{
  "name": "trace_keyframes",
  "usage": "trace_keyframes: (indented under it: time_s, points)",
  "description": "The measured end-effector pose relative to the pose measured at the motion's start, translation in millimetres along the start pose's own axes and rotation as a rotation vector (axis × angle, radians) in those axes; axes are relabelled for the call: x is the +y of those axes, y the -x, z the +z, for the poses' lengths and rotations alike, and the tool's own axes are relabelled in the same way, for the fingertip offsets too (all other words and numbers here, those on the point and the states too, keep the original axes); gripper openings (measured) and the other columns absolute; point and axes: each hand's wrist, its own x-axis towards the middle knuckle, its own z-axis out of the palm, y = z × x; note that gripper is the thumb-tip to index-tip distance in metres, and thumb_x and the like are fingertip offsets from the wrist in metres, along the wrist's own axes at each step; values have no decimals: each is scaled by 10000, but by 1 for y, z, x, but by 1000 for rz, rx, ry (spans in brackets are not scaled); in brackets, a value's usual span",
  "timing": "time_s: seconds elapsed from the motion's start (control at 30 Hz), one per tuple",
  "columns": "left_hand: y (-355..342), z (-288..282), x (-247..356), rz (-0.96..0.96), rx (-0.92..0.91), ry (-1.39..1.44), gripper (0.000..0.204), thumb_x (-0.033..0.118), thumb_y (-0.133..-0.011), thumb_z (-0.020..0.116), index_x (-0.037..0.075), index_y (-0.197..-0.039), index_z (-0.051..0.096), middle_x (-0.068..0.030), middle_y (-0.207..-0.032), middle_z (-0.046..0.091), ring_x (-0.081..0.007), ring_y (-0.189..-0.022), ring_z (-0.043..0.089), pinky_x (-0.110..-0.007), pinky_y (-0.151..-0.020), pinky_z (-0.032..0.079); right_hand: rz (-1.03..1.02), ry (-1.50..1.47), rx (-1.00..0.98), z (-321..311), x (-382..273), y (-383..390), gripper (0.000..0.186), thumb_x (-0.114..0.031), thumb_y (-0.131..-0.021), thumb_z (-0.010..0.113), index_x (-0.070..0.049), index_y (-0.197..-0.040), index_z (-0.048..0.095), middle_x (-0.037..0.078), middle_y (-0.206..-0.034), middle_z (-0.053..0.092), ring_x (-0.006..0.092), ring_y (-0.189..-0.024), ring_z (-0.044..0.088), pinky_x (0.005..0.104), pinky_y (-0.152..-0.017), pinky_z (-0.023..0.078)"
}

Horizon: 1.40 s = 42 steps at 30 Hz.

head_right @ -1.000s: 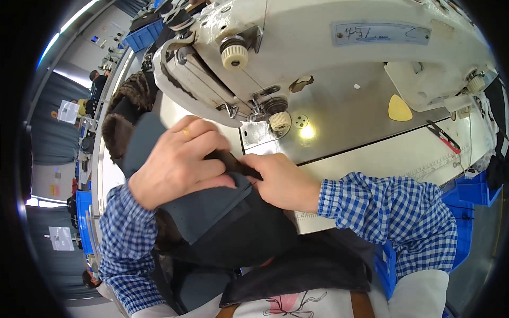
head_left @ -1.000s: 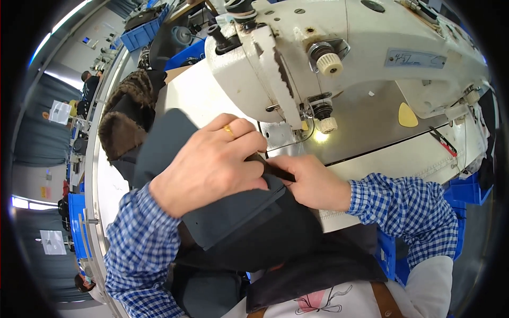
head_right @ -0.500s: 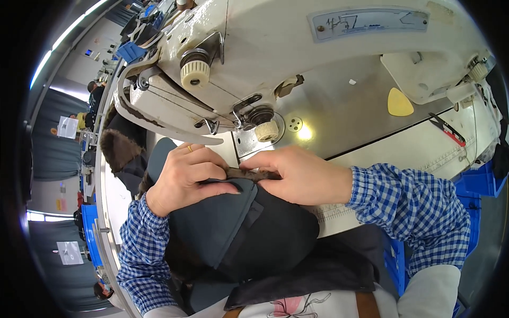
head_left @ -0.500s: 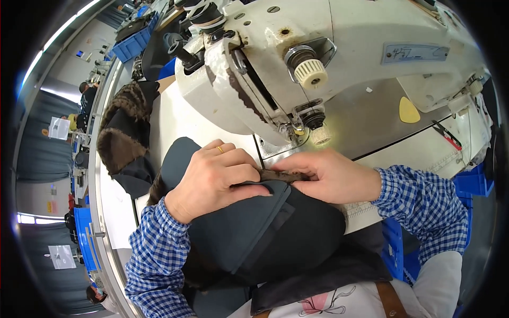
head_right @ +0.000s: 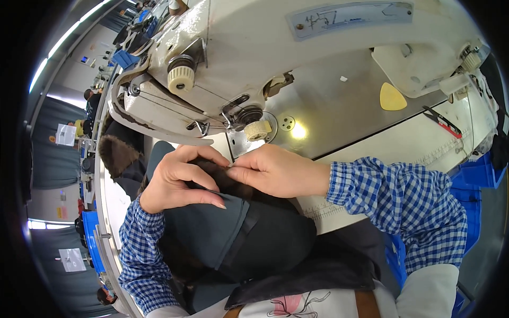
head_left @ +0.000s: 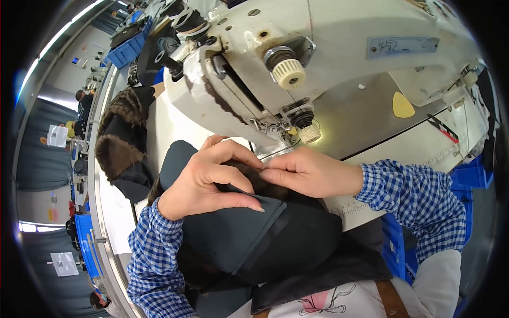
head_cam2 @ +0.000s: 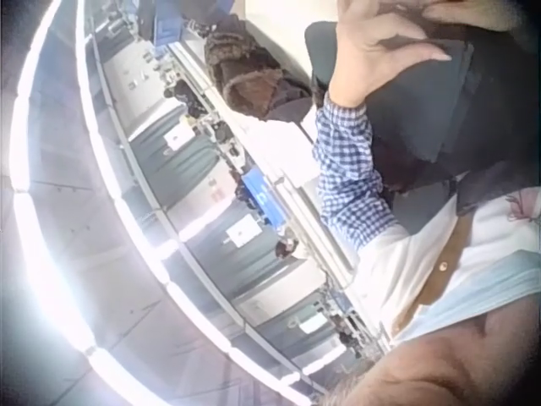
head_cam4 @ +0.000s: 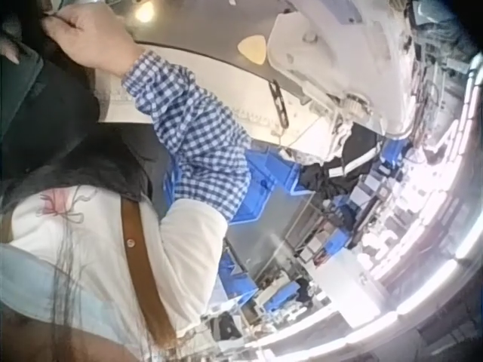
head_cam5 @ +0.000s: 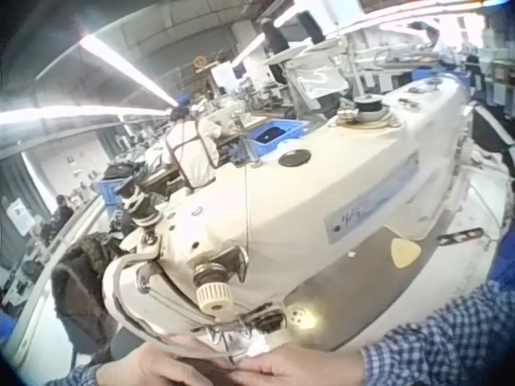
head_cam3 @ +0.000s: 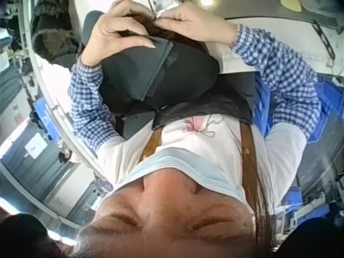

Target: Sewing the components of a fur-lined hat using an industrial sewing machine.

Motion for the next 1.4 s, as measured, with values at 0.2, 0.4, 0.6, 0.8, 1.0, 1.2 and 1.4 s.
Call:
trace_keyframes:
  time_s: [0.2,0.4,0.6,0.8,1.0,1.2,1.4]
  points:
    - [-12,14,3,-87,29,-129,220,119,-723,925,68,-838,744,-70,-959,727,-221,-842,697,-328,-748,552,-80,52,74,8,-5,6,185,-140,-966,646,24,-1038,692,207,-898,720,301,-783,698,368,-733,528]
    - [-14,15,4,-104,27,-223,224,118,-738,915,50,-823,719,-43,-810,684,-211,-765,668,-323,-680,524,-16,-125,-183,-8,3,9,242,-94,-992,629,6,-1207,677,53,-962,714,109,-844,629,287,-771,520]
    - [-9,16,0,-107,20,-259,247,269,-760,894,150,-794,680,39,-794,612,-183,-830,621,-350,-851,382,210,-144,-162,-22,-10,14,336,-111,-1028,609,9,-1341,636,23,-1000,706,47,-878,588,244,-779,504]
    - [-8,12,0,-91,15,-228,192,206,-798,869,143,-852,696,30,-832,654,-203,-872,647,-438,-1058,389,112,-134,-159,-14,-13,18,349,-177,-1025,631,25,-1309,649,52,-954,716,74,-844,608,283,-782,522]
    - [-2,4,3,-128,3,-132,123,136,-841,826,123,-900,719,15,-902,712,-198,-894,672,-491,-1164,348,44,-8,-129,-10,-10,19,372,-162,-1042,627,-1,-1377,615,26,-986,720,50,-883,607,256,-800,514]
    - [-4,2,3,-165,0,-50,143,89,-835,825,84,-938,725,-21,-893,714,-221,-858,673,-405,-1067,453,-24,138,-99,-10,-13,21,377,-161,-1030,636,-25,-1381,618,101,-935,724,111,-793,650,278,-734,522]
    - [-4,6,7,-284,97,70,178,84,-836,823,70,-1001,758,-58,-867,708,-250,-861,673,-353,-883,521,-21,107,-45,-7,-19,23,334,-166,-1019,597,-9,-1311,645,216,-926,721,324,-812,714,375,-760,545]
